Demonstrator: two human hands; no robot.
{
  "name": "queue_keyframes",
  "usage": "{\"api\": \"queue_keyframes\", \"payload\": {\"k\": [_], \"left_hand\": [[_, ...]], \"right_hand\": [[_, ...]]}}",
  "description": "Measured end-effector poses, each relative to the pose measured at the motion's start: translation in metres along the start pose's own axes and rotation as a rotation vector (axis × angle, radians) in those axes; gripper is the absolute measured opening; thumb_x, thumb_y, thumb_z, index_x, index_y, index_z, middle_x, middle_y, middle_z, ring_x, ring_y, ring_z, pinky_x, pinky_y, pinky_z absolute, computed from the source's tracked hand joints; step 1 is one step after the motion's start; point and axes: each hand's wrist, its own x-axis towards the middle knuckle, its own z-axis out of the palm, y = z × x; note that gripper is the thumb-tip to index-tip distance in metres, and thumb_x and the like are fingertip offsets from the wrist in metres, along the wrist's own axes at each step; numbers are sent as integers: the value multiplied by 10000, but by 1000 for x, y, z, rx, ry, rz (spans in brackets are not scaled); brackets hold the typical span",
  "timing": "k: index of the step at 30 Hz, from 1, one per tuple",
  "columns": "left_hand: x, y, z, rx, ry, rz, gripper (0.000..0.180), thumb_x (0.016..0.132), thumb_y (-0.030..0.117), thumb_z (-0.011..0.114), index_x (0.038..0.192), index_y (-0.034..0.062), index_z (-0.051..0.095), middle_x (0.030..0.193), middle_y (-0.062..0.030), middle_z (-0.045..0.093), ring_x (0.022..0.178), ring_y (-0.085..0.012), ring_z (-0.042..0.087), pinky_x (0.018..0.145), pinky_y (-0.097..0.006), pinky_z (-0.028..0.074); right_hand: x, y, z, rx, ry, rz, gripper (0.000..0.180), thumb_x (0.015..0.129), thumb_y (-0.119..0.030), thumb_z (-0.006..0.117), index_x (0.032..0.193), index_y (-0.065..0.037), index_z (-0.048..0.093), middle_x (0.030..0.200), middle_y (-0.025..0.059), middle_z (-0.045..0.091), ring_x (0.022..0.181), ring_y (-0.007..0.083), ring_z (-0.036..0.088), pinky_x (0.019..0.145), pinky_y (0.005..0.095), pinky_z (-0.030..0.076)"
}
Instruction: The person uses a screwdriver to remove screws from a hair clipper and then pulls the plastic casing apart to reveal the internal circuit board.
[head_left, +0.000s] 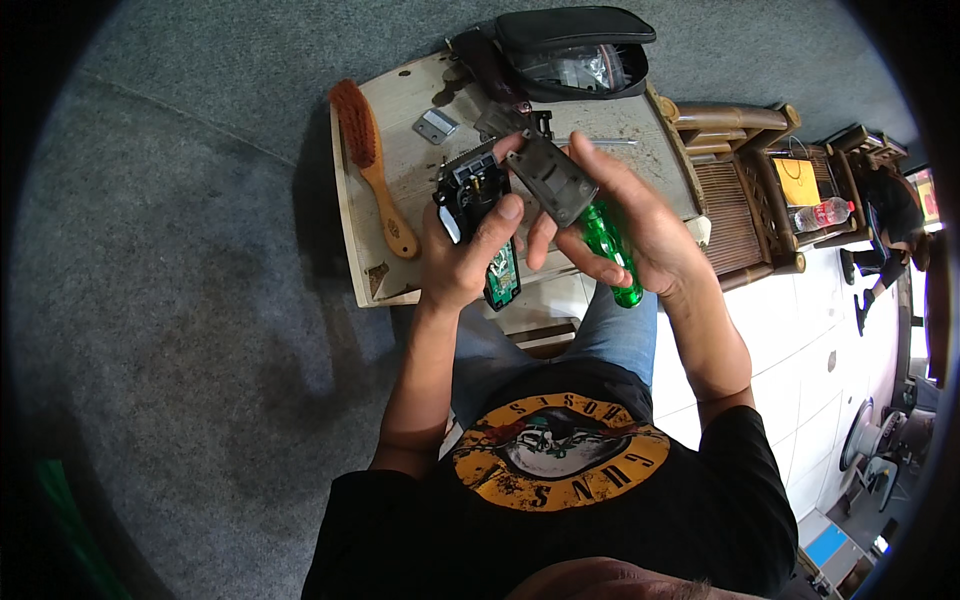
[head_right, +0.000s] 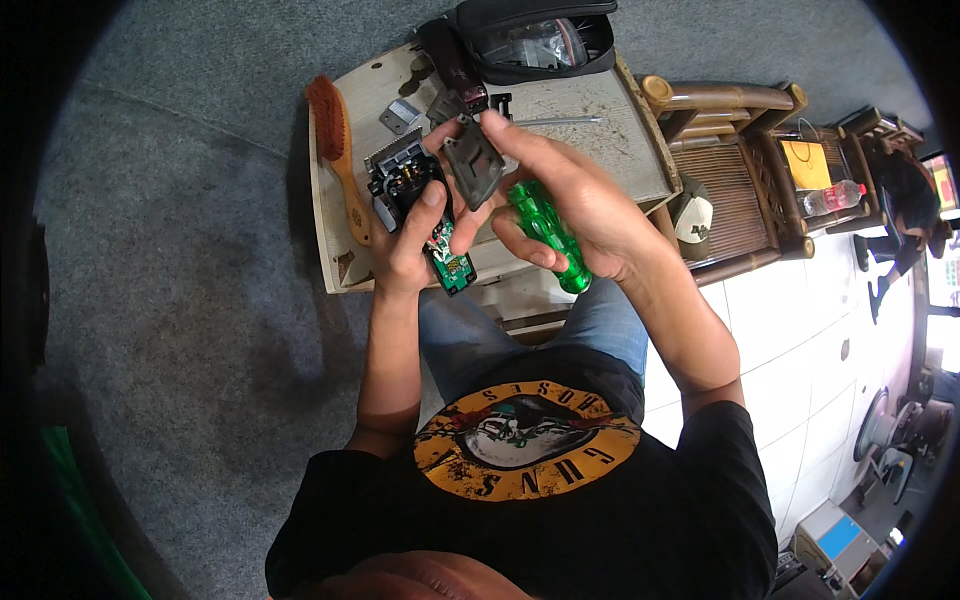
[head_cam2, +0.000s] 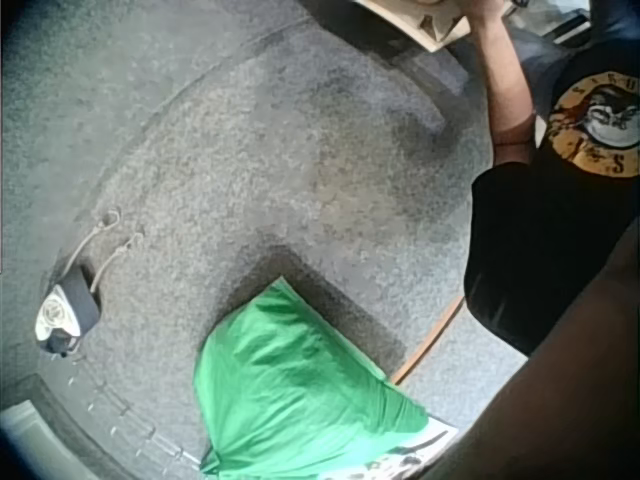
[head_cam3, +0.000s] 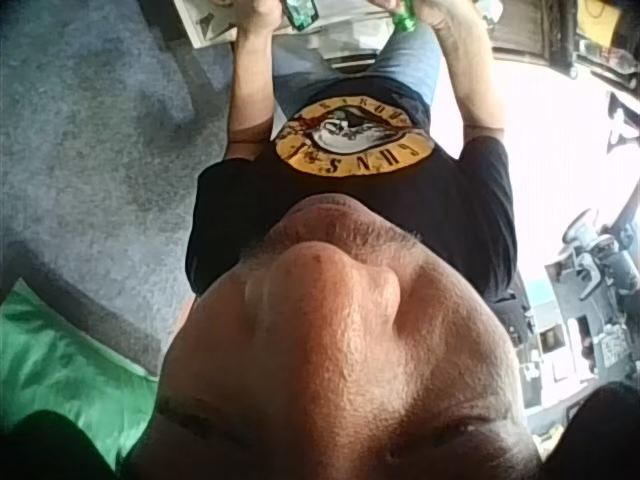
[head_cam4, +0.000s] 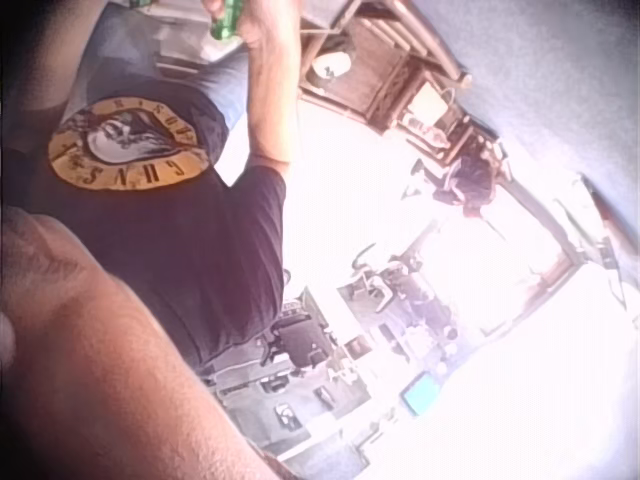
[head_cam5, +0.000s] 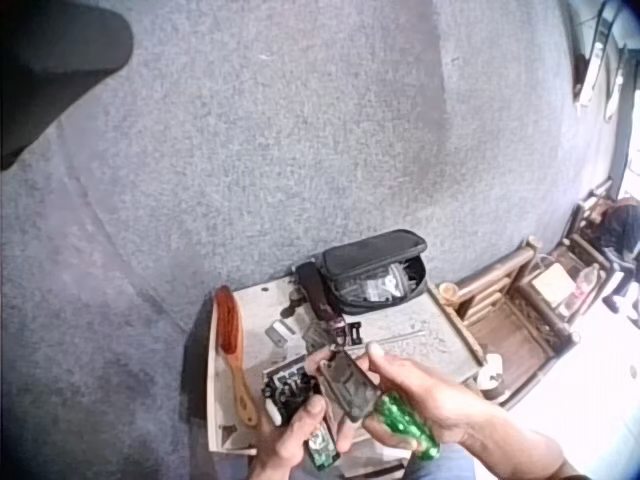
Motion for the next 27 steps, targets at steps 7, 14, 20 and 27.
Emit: {"api": "queue_keyframes", "payload": {"k": [7, 14, 20, 27], "left_hand": [[3, 1, 9, 15, 58, 121, 651, 1002, 328, 615, 1464, -103, 456, 1271, -172, 644, 1048, -162, 615, 913, -291, 490], [6, 8, 7, -24, 122, 74, 744, 1080, 530, 349, 1570, -25, 274, 1347, -304, 592, 587, -55, 569, 522, -207, 489], [6, 5, 6, -235, 208, 16, 633, 1098, 479, 386, 1481, -25, 420, 955, -155, 697, 588, -84, 593, 544, -220, 511], [5, 5, 8, -272, 245, 26, 646, 1098, 516, 351, 1475, -5, 409, 802, -66, 594, 589, -105, 571, 542, -245, 510]], "right_hand": [[2, 10, -3, 103, -29, 13, 359, 1047, -369, 579, 1095, -25, 490, 675, 106, 605, 326, 91, 415, 288, 207, 264], [8, 20, -10, 130, 16, -209, 298, 1045, -297, 592, 1117, -70, 413, 809, 161, 652, 344, 103, 432, 296, 210, 255], [26, 24, -22, 13, 138, -277, 258, 1041, -264, 588, 1131, -103, 407, 770, 166, 641, 367, 125, 430, 330, 237, 281], [27, 22, -23, -8, 29, -285, 218, 1035, -209, 584, 1137, -96, 428, 704, 145, 618, 357, 116, 388, 349, 241, 287]]}}
